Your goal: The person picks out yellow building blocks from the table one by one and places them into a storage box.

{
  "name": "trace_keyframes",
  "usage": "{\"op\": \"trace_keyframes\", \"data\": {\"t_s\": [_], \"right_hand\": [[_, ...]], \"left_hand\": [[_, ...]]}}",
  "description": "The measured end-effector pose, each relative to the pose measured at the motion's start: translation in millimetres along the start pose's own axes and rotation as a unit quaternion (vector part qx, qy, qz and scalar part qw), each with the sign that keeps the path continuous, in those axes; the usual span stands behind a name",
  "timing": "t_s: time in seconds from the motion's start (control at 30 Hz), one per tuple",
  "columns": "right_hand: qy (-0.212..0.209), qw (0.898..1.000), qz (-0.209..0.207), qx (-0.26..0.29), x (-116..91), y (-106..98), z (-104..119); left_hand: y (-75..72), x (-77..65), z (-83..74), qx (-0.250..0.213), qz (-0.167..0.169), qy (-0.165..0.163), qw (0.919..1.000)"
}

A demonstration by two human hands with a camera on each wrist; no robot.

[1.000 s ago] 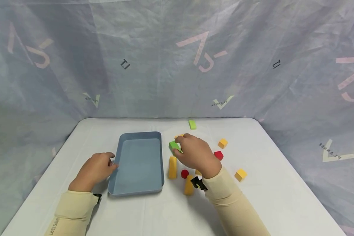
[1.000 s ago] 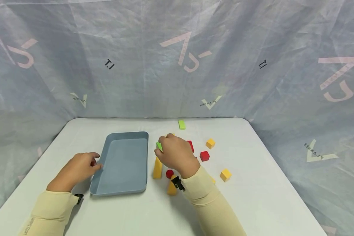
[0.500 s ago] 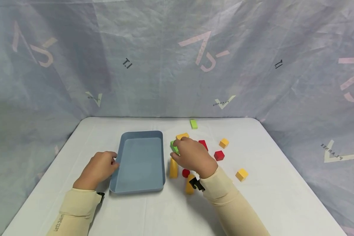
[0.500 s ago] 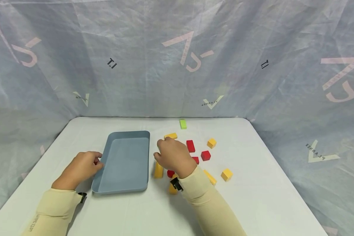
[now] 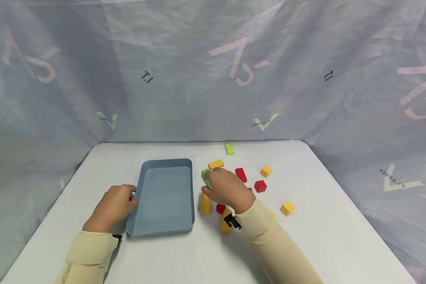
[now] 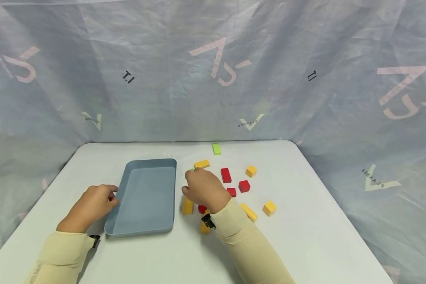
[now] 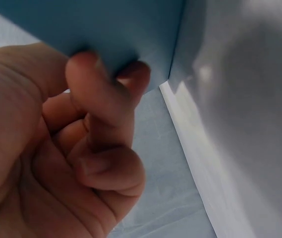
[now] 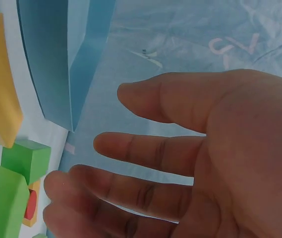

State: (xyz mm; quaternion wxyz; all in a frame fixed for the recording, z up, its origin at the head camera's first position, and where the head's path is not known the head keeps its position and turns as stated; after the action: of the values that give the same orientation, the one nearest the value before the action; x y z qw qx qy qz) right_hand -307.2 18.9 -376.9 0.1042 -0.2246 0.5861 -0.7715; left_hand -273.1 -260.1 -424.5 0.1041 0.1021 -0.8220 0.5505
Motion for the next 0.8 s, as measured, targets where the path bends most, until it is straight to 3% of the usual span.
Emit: {"op": "trace_keyframes", "data": {"t_s": [0.4,0.8], "right_hand": [[0.019,0.999,0.04,-0.016,2,28,-3],[0.003,0.999,0.041,-0.034,7,43,-2]], "left_hand": [[2.7,3.6,-5.8,0.007,-0.002,0.006,1.0],[1.0,-0.9,-4.3,0.012,-0.006,0.01,0.9999]]}}
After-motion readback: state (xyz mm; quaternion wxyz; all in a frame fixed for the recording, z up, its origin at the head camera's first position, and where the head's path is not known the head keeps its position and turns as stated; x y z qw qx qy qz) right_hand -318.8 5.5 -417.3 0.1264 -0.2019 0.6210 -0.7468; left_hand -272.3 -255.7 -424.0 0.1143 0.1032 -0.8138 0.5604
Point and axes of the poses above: each hand's wrist, its own x-axis towards the middle knuckle, its own y-axis out of the palm, z = x × y, the point moved 9 cm from there along x, towards the middle knuckle, and after that the axes turned 15 degrees about -z, right-handed, at the moved point
